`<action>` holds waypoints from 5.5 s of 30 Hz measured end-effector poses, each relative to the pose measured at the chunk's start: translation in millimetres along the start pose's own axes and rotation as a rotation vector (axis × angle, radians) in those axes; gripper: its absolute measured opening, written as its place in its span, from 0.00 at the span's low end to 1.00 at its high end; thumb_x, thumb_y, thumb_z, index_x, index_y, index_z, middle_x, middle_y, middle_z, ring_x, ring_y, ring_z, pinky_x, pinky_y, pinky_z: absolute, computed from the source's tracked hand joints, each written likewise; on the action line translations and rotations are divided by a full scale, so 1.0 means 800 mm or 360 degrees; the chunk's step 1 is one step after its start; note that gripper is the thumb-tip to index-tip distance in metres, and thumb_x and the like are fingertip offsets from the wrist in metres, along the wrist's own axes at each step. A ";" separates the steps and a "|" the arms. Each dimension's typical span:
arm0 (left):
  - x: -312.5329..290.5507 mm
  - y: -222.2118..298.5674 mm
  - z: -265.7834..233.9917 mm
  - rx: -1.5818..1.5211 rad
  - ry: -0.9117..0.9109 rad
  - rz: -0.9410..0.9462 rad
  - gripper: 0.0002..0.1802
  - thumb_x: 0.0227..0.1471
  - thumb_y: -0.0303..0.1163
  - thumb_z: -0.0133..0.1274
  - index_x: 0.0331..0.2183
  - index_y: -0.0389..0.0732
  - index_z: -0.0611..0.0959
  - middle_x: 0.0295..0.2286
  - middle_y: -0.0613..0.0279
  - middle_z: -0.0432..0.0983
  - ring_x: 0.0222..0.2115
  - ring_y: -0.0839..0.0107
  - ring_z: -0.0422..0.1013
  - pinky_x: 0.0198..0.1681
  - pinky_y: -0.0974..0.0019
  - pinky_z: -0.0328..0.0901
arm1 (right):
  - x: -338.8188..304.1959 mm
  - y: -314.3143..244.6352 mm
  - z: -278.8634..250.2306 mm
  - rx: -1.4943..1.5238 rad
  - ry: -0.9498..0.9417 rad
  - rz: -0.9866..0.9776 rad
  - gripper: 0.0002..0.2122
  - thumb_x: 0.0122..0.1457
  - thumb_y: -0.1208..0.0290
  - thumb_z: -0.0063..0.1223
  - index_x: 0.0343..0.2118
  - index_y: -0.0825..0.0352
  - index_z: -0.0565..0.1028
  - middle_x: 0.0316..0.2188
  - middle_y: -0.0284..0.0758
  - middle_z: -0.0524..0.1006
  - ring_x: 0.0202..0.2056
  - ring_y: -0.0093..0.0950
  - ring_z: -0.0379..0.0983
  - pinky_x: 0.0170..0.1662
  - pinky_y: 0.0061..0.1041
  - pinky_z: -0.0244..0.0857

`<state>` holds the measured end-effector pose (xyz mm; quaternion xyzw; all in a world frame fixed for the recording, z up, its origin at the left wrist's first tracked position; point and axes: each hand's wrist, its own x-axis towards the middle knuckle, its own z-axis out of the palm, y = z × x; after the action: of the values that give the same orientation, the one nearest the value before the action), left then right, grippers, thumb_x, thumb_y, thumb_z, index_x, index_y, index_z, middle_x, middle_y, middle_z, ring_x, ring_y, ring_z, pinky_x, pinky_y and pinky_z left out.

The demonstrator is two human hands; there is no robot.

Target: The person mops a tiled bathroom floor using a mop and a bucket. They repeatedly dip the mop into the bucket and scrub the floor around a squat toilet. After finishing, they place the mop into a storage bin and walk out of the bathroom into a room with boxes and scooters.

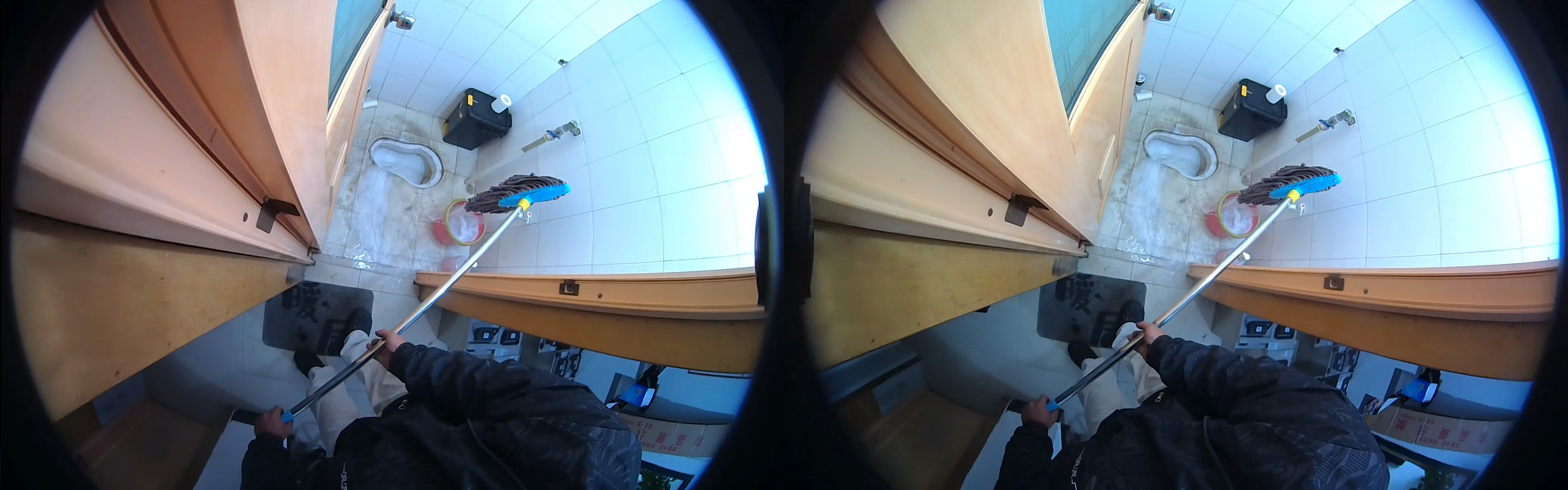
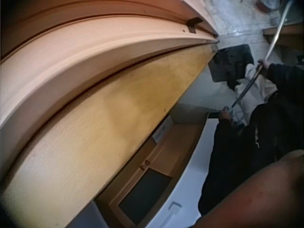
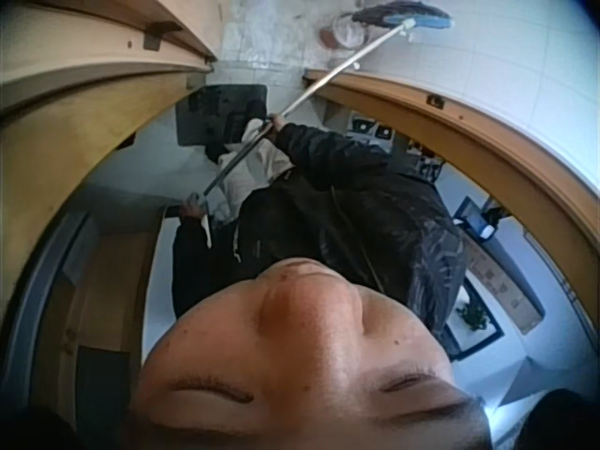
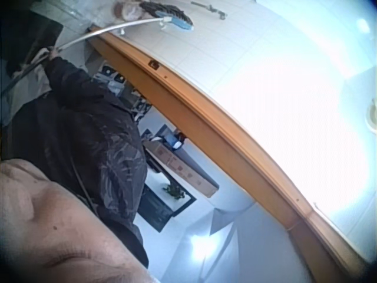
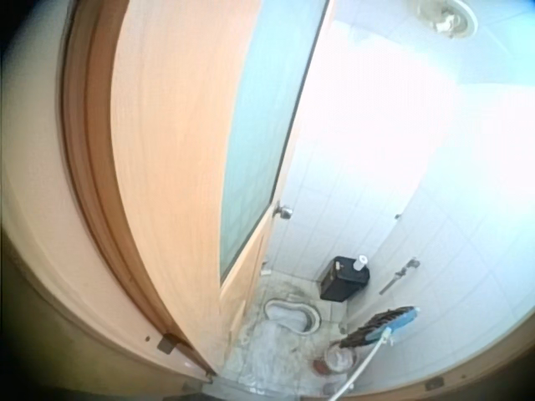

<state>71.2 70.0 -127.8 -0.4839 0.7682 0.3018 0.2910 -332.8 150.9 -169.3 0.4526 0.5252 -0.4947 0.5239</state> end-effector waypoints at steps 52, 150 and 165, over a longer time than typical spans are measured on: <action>0.046 -0.012 0.000 -0.0016 0.0123 0.0201 0.10 0.44 0.36 0.57 0.30 0.42 0.77 0.29 0.50 0.77 0.33 0.47 0.74 0.37 0.47 0.69 | 0.098 0.036 0.004 -0.0039 -0.0205 -0.0086 0.07 0.58 0.69 0.45 0.26 0.66 0.67 0.20 0.38 0.68 0.24 0.37 0.70 0.31 0.38 0.69; 0.039 0.101 0.148 -0.0197 -0.0078 0.0095 0.11 0.45 0.32 0.52 0.35 0.43 0.75 0.25 0.47 0.78 0.27 0.44 0.75 0.32 0.44 0.68 | 0.296 0.034 -0.101 -0.0014 0.0249 -0.0208 0.06 0.64 0.69 0.42 0.38 0.66 0.66 0.15 0.37 0.61 0.16 0.35 0.61 0.23 0.45 0.64; 0.012 0.098 0.203 -0.0338 -0.0105 0.0102 0.13 0.47 0.37 0.51 0.36 0.44 0.78 0.27 0.48 0.79 0.29 0.46 0.76 0.33 0.45 0.69 | 0.319 -0.010 -0.144 -0.0260 0.0355 -0.0628 0.10 0.62 0.65 0.44 0.32 0.68 0.66 0.12 0.33 0.57 0.10 0.31 0.54 0.14 0.34 0.57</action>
<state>21.2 212.9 -226.5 -0.4771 0.7369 0.4063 0.2535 -363.1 253.4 -427.9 0.3493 0.6964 -0.4902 0.3908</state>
